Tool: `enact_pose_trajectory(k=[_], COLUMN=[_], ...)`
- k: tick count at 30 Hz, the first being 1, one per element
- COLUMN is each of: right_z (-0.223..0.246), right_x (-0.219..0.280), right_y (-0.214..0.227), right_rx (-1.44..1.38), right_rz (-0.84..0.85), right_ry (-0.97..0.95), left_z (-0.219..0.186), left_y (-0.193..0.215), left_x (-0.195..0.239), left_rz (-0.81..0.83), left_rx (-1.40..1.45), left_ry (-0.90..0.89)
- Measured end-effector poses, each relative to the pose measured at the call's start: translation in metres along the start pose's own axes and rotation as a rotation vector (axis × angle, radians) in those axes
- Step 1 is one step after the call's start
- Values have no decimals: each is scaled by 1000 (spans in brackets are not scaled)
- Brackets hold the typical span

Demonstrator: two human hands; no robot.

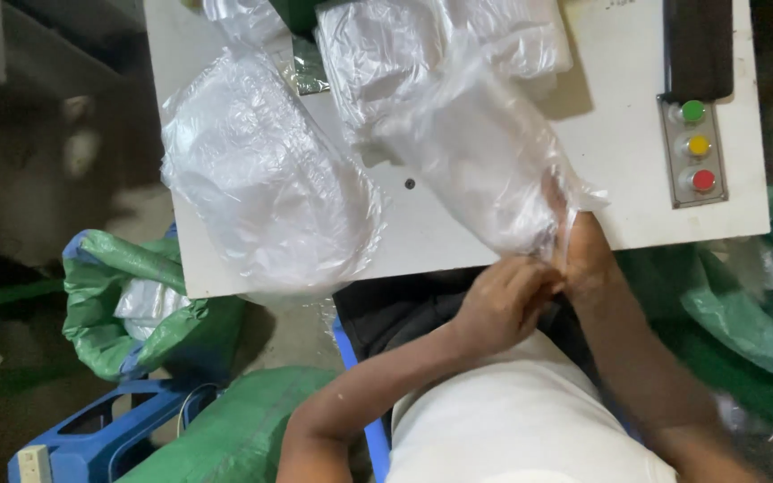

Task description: Folding and stacking plastic bags at a workstation in a factory.

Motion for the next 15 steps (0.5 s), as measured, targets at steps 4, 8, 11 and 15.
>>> enact_pose_trajectory(k=[4, 8, 11, 15], right_z=[42, 82, 138, 163], right_x=[34, 32, 34, 30], right_y=[-43, -15, 17, 19], right_rx=[408, 624, 822, 1136], right_rz=[-363, -355, -354, -266], right_ry=[722, 870, 999, 1184], left_z=[-48, -34, 26, 68], left_y=[-22, -13, 0, -7], left_x=[-17, -33, -12, 31], left_rz=[51, 106, 157, 407], left_rx=[-18, -47, -211, -128], left_ry=[-140, -152, 79, 240])
Point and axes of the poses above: each hand's wrist, its own x-axis away from the middle knuckle, its own y-axis out of the back of the hand, z = x × y, the point moved 10 cm from there along -x, towards the middle knuckle, and after that the axes turned 11 degrees about z, right-handed, at the moved point
